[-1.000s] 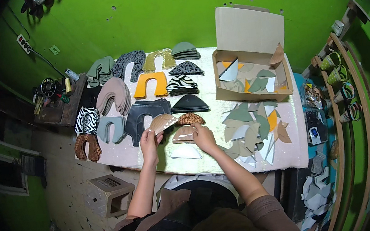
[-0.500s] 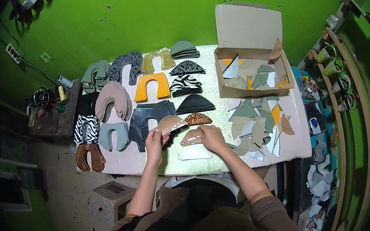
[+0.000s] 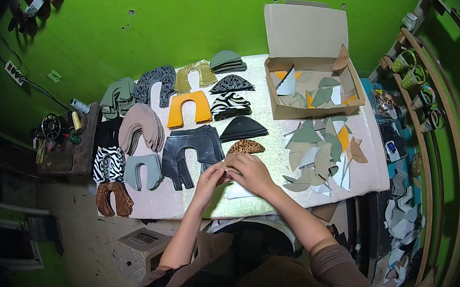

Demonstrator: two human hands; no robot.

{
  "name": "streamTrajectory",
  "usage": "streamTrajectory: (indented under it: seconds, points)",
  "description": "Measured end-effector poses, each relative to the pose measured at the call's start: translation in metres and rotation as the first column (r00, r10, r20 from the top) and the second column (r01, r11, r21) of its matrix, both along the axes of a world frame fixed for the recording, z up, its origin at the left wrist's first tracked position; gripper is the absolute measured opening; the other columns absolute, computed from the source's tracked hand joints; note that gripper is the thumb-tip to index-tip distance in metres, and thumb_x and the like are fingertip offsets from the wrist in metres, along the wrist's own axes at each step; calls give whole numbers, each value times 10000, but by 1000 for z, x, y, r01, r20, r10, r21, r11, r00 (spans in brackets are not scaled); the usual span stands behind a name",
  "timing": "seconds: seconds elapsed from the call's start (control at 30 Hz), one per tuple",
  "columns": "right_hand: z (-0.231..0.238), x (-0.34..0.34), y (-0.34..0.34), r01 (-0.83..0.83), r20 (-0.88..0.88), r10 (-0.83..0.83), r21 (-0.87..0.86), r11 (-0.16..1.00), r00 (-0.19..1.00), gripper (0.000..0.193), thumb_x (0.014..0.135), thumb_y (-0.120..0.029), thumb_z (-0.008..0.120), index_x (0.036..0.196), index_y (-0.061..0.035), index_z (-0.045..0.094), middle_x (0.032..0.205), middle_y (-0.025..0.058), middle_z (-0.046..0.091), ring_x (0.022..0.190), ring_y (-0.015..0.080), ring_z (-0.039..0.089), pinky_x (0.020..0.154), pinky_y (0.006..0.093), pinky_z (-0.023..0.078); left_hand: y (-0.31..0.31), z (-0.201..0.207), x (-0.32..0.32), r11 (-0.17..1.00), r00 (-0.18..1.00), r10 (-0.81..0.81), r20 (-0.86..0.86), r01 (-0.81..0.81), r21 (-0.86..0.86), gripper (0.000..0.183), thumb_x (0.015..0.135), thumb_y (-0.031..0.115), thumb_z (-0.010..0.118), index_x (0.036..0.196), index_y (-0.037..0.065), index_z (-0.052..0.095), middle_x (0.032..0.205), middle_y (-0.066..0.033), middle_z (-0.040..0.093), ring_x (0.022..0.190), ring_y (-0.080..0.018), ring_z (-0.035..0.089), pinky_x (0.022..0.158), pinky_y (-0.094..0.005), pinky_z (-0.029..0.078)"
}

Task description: The recorder is sorting and organizing various cut leather and synthetic pieces used for manufacturing shoe uppers.

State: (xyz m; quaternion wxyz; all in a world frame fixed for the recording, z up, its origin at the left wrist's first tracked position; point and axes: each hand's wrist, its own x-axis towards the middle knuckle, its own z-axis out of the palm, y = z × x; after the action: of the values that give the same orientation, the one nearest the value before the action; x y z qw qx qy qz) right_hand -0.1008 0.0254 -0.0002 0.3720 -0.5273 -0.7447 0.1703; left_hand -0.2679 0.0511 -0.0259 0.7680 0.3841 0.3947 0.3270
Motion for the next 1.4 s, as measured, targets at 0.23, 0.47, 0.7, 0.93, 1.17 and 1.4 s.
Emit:
streamTrajectory:
  seconds: [0.23,0.47,0.7,0.93,1.17,1.4]
  points:
    - [-9,1,-3,37,-284,-130,-311,950,950,143,804,-131,640,891,-18,650,818,111,604,742,238,606,675,305,478,-2,-2,1,988,994,14,-113,4,155,328,898,123,561,1168,-53,506,1006,-95,631,904,-128,601,813,-229,465]
    - [-16,3,-6,-100,-533,-235,-525,845,813,169,848,-151,622,872,14,649,797,61,610,735,119,577,680,252,453,-3,-11,5,965,982,41,-185,8,260,260,888,136,578,1065,-53,569,938,-99,652,860,-108,601,758,-217,458]
    - [-26,4,-6,-128,-537,-194,-503,854,821,179,848,-156,623,889,18,642,816,63,627,746,106,583,693,248,462,-3,-12,4,967,977,13,-211,42,251,220,905,160,555,981,-41,597,858,-76,663,802,-84,601,710,-200,453]
    - [-35,2,-7,-142,-614,-261,-529,837,745,162,845,-128,610,883,28,631,804,71,650,728,103,598,675,236,475,-4,-11,7,966,971,18,-239,44,253,200,902,146,551,945,-41,606,824,-62,658,764,-75,595,678,-196,452]
    - [-36,1,-6,-106,-562,-262,-538,836,784,165,839,-125,605,886,33,620,800,68,647,725,95,596,670,233,477,-3,-16,7,956,966,41,-255,37,291,138,853,89,558,895,-36,599,797,-47,648,736,-62,576,648,-195,439]
    - [-23,-1,-5,-31,-549,-344,-562,826,762,169,892,-168,569,914,-3,594,732,-14,551,650,47,472,587,198,391,1,-19,1,966,916,120,-382,-19,258,101,813,50,559,864,-23,609,734,-23,632,656,-48,524,585,-192,403]
